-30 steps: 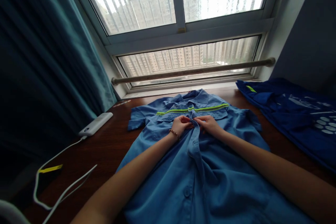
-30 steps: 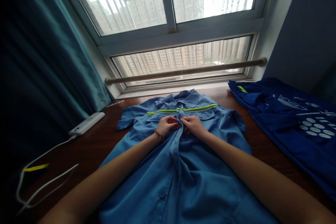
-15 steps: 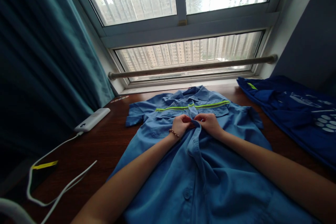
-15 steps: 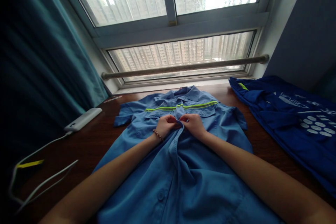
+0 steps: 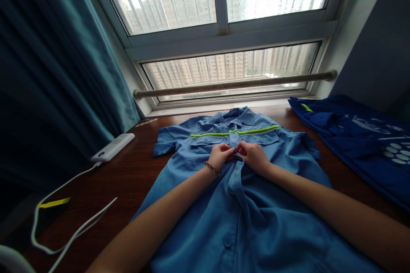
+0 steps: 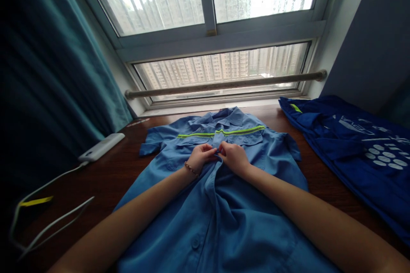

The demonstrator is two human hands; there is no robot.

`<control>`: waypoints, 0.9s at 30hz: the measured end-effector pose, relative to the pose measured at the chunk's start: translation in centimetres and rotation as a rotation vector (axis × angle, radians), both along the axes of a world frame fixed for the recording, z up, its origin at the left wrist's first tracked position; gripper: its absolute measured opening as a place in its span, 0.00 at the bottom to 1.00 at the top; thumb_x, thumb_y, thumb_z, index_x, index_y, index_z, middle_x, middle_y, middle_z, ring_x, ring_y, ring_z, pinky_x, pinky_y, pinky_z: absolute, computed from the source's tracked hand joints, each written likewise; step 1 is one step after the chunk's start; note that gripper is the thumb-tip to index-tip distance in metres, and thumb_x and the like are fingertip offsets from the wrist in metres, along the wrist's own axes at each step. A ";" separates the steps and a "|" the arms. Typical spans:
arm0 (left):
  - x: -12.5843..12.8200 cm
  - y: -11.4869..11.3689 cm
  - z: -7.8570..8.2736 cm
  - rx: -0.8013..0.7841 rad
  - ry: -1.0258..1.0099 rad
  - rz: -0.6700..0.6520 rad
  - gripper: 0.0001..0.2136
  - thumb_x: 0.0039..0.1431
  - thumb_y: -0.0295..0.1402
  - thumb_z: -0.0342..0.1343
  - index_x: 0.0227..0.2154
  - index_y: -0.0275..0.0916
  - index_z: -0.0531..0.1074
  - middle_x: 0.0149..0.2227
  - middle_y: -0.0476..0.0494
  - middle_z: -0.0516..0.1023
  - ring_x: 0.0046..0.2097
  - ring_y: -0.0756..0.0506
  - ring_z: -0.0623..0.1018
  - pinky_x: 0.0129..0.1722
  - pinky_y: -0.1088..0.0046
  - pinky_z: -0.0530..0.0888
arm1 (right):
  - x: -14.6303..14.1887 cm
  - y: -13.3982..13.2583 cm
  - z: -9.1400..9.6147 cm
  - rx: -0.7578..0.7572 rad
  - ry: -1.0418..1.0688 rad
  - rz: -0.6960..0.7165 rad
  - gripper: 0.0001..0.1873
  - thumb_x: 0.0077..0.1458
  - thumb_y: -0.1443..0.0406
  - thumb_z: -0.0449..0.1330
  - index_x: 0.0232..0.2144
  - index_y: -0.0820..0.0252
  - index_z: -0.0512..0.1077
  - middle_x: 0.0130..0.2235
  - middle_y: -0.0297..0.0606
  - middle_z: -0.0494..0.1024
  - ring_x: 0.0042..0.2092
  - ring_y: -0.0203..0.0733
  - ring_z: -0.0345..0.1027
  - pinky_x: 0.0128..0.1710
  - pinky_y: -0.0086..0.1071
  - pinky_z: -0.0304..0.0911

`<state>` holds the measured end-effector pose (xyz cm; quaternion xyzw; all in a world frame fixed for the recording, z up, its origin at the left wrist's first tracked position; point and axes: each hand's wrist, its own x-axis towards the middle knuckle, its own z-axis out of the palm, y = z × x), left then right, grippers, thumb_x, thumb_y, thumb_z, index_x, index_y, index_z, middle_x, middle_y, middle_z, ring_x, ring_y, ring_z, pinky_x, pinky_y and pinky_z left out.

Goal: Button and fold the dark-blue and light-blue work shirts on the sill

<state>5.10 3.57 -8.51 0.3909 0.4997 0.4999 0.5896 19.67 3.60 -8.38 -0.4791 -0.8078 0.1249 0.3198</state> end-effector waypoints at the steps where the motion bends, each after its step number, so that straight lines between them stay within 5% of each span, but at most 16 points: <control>1: 0.0 -0.1 0.1 -0.037 -0.014 0.036 0.13 0.35 0.26 0.66 0.20 0.32 0.65 0.19 0.51 0.70 0.23 0.51 0.74 0.26 0.76 0.74 | -0.1 -0.1 0.0 0.008 -0.004 0.007 0.03 0.47 0.65 0.57 0.27 0.58 0.66 0.21 0.30 0.68 0.23 0.33 0.61 0.25 0.25 0.51; 7: 0.0 -0.2 1.0 -0.216 -0.081 0.191 0.14 0.35 0.21 0.64 0.24 0.34 0.65 0.20 0.50 0.70 0.25 0.49 0.75 0.28 0.72 0.75 | -0.3 -0.4 0.0 -0.013 0.062 0.060 0.06 0.48 0.67 0.57 0.32 0.58 0.64 0.23 0.29 0.68 0.25 0.33 0.62 0.26 0.24 0.53; 13: 0.0 -0.3 0.9 -0.219 -0.130 0.180 0.15 0.35 0.16 0.62 0.25 0.35 0.63 0.20 0.53 0.68 0.23 0.51 0.73 0.29 0.72 0.73 | -0.2 -0.4 0.0 -0.055 0.107 0.093 0.07 0.47 0.68 0.56 0.33 0.58 0.64 0.23 0.30 0.68 0.25 0.34 0.62 0.27 0.25 0.55; 20: -0.3 0.1 0.0 0.032 0.026 0.052 0.15 0.32 0.17 0.58 0.23 0.36 0.59 0.16 0.58 0.63 0.18 0.56 0.65 0.20 0.80 0.63 | -0.3 -0.1 -0.1 -0.142 0.291 0.148 0.07 0.48 0.63 0.56 0.31 0.60 0.64 0.24 0.31 0.69 0.25 0.33 0.63 0.27 0.26 0.57; 27: -0.8 0.3 0.4 0.300 0.197 -0.052 0.15 0.32 0.21 0.60 0.24 0.36 0.60 0.20 0.57 0.63 0.22 0.57 0.65 0.23 0.82 0.62 | 0.0 0.8 0.0 -0.425 0.494 0.208 0.14 0.50 0.57 0.53 0.21 0.61 0.64 0.18 0.30 0.68 0.21 0.31 0.61 0.22 0.24 0.56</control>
